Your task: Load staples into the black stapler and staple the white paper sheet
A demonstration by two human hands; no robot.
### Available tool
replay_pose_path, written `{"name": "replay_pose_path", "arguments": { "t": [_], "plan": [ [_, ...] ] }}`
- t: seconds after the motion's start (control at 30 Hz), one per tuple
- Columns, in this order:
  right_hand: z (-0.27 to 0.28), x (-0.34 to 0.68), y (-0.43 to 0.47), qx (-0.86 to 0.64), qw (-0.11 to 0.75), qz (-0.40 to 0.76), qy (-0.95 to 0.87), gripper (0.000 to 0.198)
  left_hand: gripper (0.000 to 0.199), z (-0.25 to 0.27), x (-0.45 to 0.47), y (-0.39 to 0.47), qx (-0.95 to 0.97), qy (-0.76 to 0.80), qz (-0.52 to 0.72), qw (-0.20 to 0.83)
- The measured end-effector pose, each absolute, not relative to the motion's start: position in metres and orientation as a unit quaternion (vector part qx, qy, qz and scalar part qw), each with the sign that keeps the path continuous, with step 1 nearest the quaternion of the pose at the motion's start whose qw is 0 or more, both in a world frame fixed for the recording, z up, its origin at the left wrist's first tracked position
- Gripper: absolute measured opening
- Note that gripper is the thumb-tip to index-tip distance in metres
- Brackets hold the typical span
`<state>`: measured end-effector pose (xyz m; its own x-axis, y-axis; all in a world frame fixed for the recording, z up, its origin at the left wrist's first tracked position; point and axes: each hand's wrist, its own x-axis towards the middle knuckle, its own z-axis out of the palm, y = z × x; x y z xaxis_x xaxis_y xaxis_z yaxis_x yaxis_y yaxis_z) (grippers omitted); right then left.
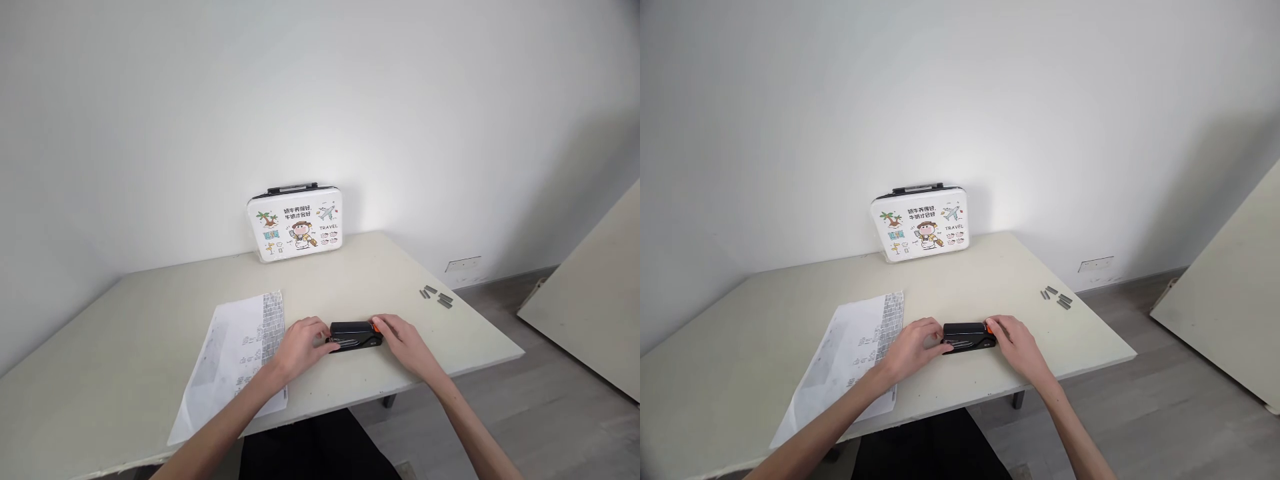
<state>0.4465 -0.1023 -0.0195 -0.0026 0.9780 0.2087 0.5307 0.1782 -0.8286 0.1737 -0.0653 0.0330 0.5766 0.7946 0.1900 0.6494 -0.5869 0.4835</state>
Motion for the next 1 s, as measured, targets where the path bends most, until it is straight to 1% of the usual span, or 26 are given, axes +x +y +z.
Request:
{"name": "replay_pose_path", "arguments": {
  "t": [0.33, 0.53, 0.77, 0.87, 1.0],
  "plan": [
    [-0.017, 0.446, -0.106, -0.579, 0.401, 0.292, -0.647, 0.053, 0.033, 0.038, 0.141, -0.068, 0.869, 0.423, 0.184, 0.179],
    [-0.016, 0.446, -0.107, -0.585, 0.398, 0.285, -0.646, 0.052, 0.035, 0.043, 0.125, -0.07, 0.87, 0.426, 0.183, 0.166],
    [-0.015, 0.446, -0.106, -0.584, 0.403, 0.277, -0.648, 0.053, 0.026, 0.041, 0.112, -0.07, 0.886, 0.404, 0.183, 0.136],
    [-0.015, 0.446, -0.106, -0.582, 0.405, 0.282, -0.647, 0.054, 0.032, 0.035, 0.098, -0.07, 0.883, 0.416, 0.19, 0.107],
    [-0.013, 0.446, -0.107, -0.585, 0.405, 0.286, -0.642, 0.054, 0.05, 0.019, 0.074, -0.068, 0.865, 0.467, 0.172, 0.065]
  ]
}}
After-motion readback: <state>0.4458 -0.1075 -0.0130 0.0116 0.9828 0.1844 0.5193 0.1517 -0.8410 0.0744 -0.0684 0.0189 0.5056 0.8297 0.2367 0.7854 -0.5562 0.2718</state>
